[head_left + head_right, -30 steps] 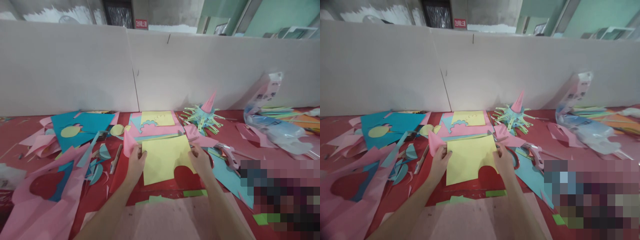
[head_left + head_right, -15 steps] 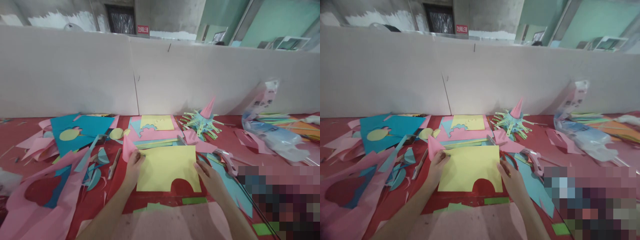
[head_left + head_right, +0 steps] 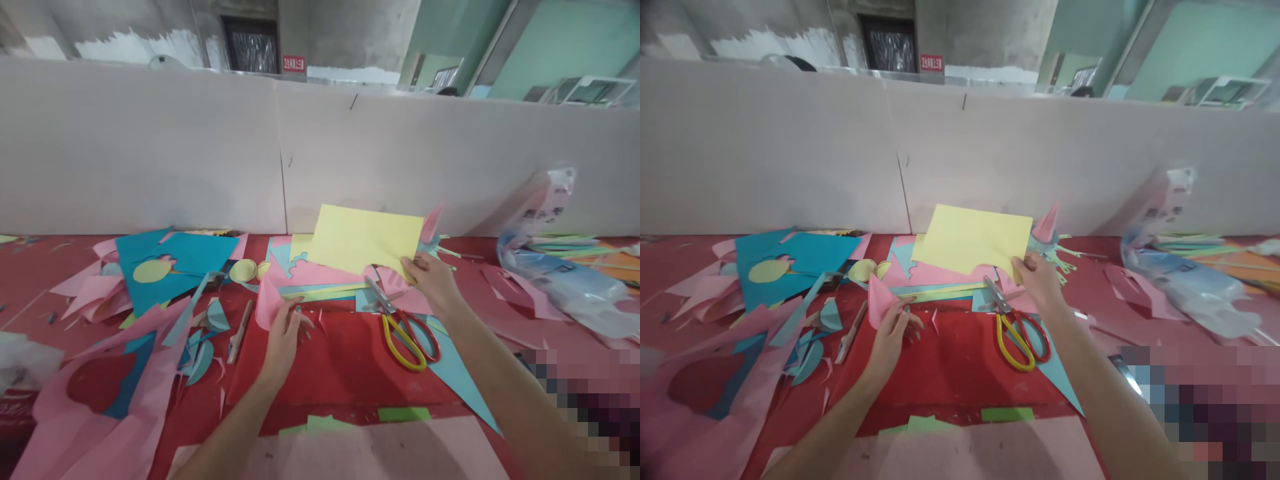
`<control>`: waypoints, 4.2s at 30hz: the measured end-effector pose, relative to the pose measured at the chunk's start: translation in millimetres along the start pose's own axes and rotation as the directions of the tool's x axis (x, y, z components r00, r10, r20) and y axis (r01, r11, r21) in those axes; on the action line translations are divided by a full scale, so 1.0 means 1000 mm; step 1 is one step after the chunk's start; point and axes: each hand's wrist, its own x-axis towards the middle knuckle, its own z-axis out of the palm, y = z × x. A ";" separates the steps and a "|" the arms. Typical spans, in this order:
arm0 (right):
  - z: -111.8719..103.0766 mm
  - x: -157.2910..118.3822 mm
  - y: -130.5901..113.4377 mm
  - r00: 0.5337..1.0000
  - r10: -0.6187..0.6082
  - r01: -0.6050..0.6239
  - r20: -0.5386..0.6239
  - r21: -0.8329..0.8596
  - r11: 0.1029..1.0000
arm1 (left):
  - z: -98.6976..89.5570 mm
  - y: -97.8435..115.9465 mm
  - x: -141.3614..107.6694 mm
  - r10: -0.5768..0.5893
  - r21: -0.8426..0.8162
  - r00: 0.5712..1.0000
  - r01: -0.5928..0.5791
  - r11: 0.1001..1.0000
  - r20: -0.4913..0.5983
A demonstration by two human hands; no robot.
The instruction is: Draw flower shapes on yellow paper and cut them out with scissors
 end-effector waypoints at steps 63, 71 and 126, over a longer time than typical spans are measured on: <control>0.059 -0.055 -0.040 0.642 -0.533 0.742 0.551 -0.269 0.614 | -0.001 -0.012 0.009 -0.042 0.019 0.999 0.041 0.999 0.021; 0.050 -0.014 0.008 0.801 -0.121 0.437 0.586 -0.434 0.787 | 0.001 -0.008 0.009 -0.086 0.022 0.996 0.085 0.996 0.026; 0.056 -0.004 0.042 0.818 -0.424 0.552 0.390 -0.739 0.385 | -0.002 0.000 -0.004 -0.003 0.382 0.975 -0.084 0.920 0.222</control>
